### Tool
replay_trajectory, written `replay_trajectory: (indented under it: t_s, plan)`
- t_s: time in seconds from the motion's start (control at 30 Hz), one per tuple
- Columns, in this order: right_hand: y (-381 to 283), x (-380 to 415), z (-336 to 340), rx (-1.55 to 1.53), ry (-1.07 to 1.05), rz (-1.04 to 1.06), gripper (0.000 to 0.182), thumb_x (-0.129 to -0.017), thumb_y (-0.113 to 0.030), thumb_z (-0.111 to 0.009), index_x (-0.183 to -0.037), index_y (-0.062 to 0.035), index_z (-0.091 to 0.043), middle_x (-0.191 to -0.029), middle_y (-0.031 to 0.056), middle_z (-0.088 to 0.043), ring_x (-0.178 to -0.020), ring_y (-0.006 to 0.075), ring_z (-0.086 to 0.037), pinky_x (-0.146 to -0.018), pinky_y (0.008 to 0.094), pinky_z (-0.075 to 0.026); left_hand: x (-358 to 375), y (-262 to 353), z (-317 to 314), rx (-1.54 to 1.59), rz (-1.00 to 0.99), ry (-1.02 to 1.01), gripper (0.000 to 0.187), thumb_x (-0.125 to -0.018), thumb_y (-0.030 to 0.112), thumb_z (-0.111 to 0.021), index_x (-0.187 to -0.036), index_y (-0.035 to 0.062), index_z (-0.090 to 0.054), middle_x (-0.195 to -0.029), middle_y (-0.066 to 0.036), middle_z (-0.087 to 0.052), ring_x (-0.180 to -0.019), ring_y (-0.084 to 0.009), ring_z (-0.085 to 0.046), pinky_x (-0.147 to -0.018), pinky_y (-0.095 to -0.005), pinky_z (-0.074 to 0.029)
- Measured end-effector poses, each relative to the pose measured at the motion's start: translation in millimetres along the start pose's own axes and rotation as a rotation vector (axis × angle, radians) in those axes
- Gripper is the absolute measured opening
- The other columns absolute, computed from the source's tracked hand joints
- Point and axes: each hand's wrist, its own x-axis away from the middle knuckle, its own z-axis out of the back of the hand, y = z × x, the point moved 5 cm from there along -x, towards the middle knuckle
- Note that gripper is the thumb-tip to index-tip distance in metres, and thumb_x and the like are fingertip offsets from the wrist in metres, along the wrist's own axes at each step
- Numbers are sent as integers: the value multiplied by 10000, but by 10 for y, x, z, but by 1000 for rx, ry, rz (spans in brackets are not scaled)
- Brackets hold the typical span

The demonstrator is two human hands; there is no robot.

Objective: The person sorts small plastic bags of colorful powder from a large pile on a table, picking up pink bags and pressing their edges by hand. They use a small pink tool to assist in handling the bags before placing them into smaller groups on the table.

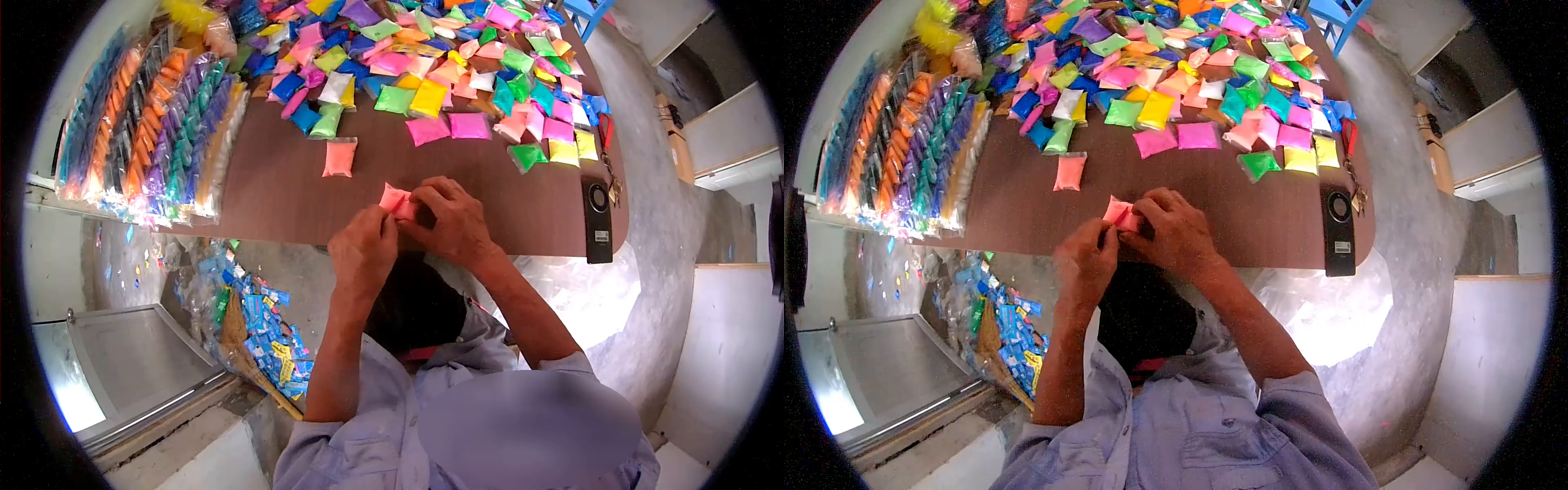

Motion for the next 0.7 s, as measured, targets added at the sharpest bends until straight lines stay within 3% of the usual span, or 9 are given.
replay_trajectory:
  t_s: [0.33, 0.43, 0.57, 0.63, 0.7]
  plan:
    - [-25, -16, -2, 2, 6, 5, 411, -855, -360, -852, -1126, -86, -711, -1183, 121, -693, -1136, 362, -686, -932, 478, -589, -47, 13, 128, 12, -13, 96, 70, -946, 113, -746, -944, 47, -724, -891, -179, -739, -769, -380, -736, -672, -465, -570]
    - [30, -9, -43, -3, 3, 9, 399, -858, -353, -843, -1126, -88, -713, -1178, 117, -693, -1121, 360, -690, -920, 479, -592, -6, 137, -23, 29, -20, -10, 83, -942, 130, -751, -938, 52, -721, -883, -162, -741, -777, -377, -736, -678, -467, -572]
    - [39, 10, -41, -8, 12, 28, 404, -864, -371, -842, -1124, -90, -714, -1178, 113, -694, -1109, 357, -693, -909, 472, -594, -35, 68, -67, 2, -18, -19, 88, -942, 133, -752, -933, 52, -720, -886, -165, -741, -771, -374, -738, -666, -464, -572]
    - [-3, -12, -6, 13, 38, 19, 386, -808, -301, -897, -1082, -97, -716, -1162, 90, -710, -1081, 321, -711, -887, 442, -602, -72, 0, -34, -8, -11, -7, 90, -942, 131, -757, -923, 51, -721, -879, -159, -748, -760, -364, -743, -650, -456, -571]
    - [1, -12, -3, -1, 2, -3, 400, -839, -350, -872, -1101, -92, -716, -1170, 102, -702, -1096, 339, -700, -898, 458, -597, -106, -47, 16, -19, -7, 14, 86, -943, 128, -760, -920, 53, -724, -877, -154, -753, -756, -359, -746, -646, -453, -571]
